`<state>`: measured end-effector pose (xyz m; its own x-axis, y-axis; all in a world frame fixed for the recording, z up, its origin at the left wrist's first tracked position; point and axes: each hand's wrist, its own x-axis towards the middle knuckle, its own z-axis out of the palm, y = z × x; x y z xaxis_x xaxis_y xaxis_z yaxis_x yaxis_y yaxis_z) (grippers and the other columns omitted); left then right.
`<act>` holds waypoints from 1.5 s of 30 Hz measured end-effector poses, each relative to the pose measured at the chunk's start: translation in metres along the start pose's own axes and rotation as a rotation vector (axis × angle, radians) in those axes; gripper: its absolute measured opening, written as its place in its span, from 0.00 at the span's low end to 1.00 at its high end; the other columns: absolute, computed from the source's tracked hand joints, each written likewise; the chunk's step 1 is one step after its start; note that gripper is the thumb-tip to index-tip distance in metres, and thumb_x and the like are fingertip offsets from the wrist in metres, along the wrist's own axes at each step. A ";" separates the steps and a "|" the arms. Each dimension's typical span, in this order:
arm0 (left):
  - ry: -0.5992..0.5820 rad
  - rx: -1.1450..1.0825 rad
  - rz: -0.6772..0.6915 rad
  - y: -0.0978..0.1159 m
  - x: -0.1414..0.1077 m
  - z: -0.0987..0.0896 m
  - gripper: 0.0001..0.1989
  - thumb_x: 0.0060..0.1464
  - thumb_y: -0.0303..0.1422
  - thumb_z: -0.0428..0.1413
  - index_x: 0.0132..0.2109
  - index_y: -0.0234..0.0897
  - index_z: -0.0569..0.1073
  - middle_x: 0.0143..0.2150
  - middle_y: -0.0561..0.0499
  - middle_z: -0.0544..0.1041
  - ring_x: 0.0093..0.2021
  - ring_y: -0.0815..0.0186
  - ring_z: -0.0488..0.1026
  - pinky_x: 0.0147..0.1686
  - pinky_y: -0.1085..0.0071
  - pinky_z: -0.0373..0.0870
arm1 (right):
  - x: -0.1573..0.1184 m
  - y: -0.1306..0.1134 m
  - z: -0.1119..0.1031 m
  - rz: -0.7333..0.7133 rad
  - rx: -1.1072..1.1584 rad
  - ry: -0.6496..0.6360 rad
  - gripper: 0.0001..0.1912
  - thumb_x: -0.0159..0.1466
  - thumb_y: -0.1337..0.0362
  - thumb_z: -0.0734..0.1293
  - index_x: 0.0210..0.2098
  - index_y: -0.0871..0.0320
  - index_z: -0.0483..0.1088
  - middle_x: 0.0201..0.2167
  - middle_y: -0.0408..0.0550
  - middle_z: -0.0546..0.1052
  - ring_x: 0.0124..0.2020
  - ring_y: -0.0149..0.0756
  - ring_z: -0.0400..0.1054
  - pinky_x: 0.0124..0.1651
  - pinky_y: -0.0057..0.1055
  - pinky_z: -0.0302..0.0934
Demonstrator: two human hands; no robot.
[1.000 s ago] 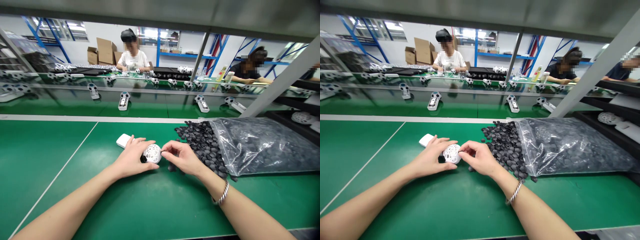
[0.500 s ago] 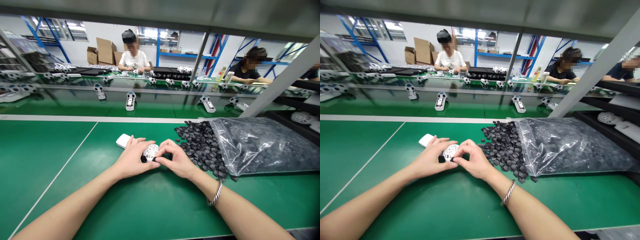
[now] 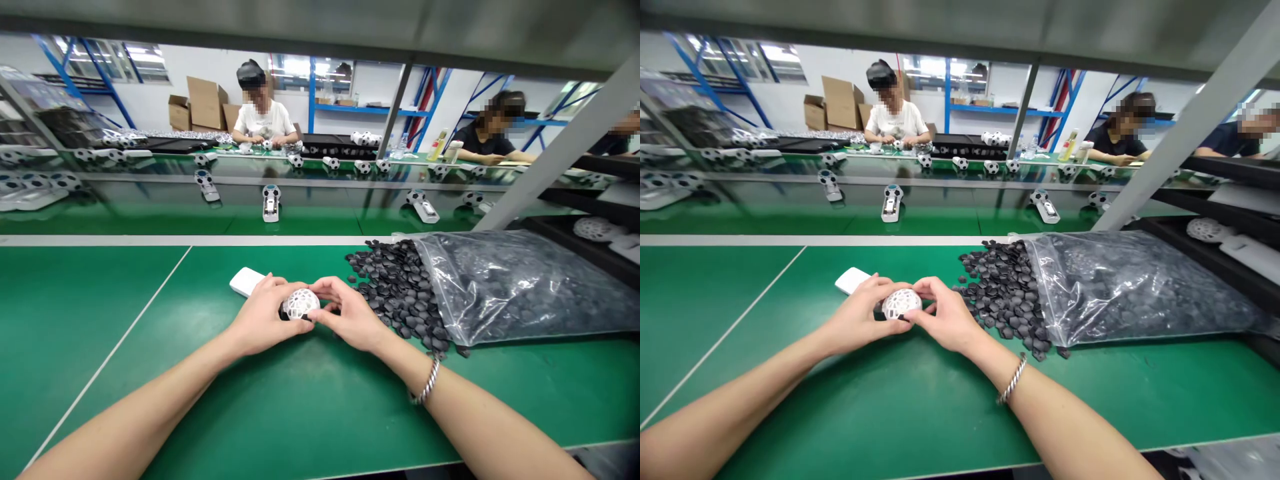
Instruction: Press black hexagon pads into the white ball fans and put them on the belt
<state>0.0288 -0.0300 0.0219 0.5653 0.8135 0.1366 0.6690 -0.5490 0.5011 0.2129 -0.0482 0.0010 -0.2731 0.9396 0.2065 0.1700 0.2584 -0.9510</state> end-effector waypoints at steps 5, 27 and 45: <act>0.017 0.034 0.016 -0.005 -0.002 0.003 0.34 0.39 0.49 0.58 0.52 0.39 0.64 0.50 0.44 0.67 0.56 0.52 0.57 0.59 0.49 0.39 | 0.011 0.001 -0.034 -0.051 -0.304 0.271 0.05 0.57 0.64 0.64 0.34 0.58 0.68 0.33 0.45 0.71 0.35 0.32 0.66 0.39 0.31 0.62; -0.068 -0.255 0.033 0.001 -0.008 0.005 0.25 0.44 0.29 0.53 0.52 0.43 0.62 0.60 0.47 0.59 0.63 0.59 0.47 0.58 0.59 0.51 | 0.005 0.005 -0.031 -0.002 -0.529 -0.004 0.02 0.58 0.65 0.65 0.30 0.57 0.67 0.25 0.40 0.70 0.26 0.29 0.63 0.30 0.26 0.57; -0.118 -0.288 0.092 0.003 -0.007 0.001 0.25 0.43 0.25 0.50 0.51 0.42 0.63 0.58 0.49 0.62 0.64 0.60 0.46 0.59 0.61 0.49 | -0.008 -0.020 -0.017 -0.261 -0.320 -0.153 0.07 0.61 0.69 0.61 0.35 0.55 0.71 0.32 0.45 0.72 0.36 0.31 0.67 0.41 0.29 0.62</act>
<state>0.0277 -0.0375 0.0215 0.6804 0.7259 0.1005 0.4579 -0.5282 0.7151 0.2274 -0.0572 0.0225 -0.4785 0.7958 0.3712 0.3549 0.5620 -0.7471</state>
